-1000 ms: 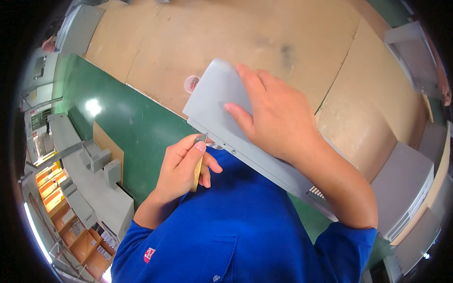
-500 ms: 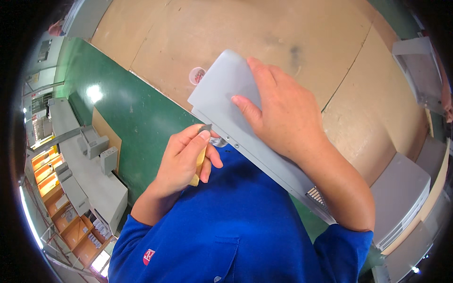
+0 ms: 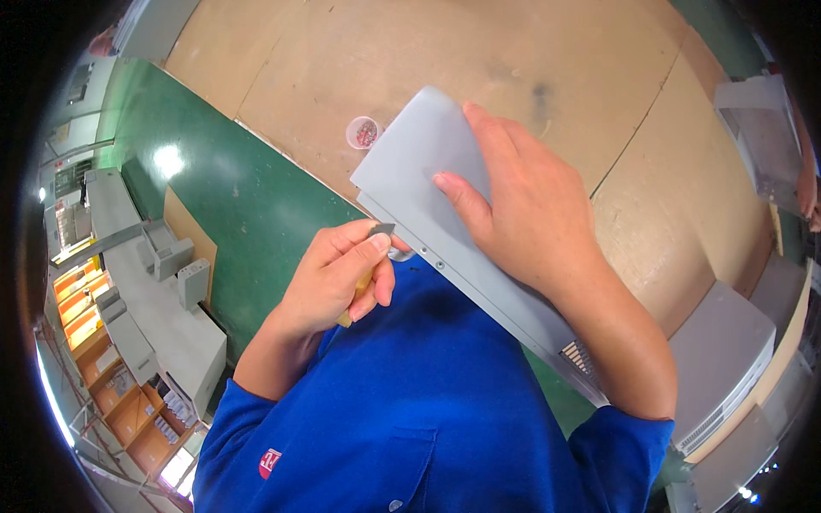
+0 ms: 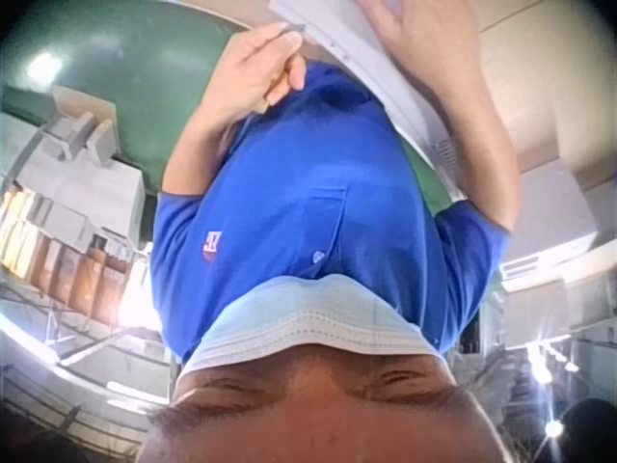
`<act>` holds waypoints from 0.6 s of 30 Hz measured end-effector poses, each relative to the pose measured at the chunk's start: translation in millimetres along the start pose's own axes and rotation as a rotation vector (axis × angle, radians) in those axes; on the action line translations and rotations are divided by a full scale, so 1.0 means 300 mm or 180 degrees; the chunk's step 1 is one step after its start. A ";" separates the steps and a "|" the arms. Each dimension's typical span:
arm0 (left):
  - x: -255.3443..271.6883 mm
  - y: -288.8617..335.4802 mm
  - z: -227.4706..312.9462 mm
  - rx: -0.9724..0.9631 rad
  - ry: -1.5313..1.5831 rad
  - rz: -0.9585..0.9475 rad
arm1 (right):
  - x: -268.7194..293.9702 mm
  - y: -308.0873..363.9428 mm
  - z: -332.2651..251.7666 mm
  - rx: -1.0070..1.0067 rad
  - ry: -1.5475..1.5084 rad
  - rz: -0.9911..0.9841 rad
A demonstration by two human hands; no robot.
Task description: The person deburrs metal appliance casings by hand, using a deburring tool to remove sharp edges and burrs.
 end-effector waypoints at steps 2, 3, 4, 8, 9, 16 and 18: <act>0.001 0.000 -0.004 -0.0012 -0.0004 0.0003 | -0.001 0.000 0.001 -0.0032 0.0013 -0.0019; 0.000 -0.001 -0.006 -0.0027 -0.0011 0.0007 | 0.000 0.000 0.002 -0.0043 -0.0008 -0.0033; 0.000 -0.001 -0.010 -0.0023 -0.0012 0.0005 | 0.000 0.001 0.003 -0.0058 -0.0030 -0.0047; 0.002 -0.004 -0.025 -0.0144 0.0152 -0.0045 | -0.001 -0.002 0.005 -0.0035 -0.0020 -0.0035; 0.001 -0.004 -0.030 -0.0161 0.0230 -0.0089 | -0.001 -0.001 0.006 -0.0024 0.0002 -0.0009; 0.006 -0.019 -0.039 -0.0369 -0.0009 -0.0203 | 0.006 -0.002 0.011 -0.0013 -0.0037 0.0011; 0.022 -0.025 -0.029 -0.0532 -0.0737 0.0000 | 0.008 0.001 0.010 -0.0062 -0.0051 -0.0024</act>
Point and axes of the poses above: each hand's wrist, its own y-axis away from the middle knuckle, its own x-axis out of the back of the hand, z = x × y, the point moved 7 cm from there along -y, towards the middle knuckle, and after that the axes turned 14 degrees about -x, right-handed, at the moved point
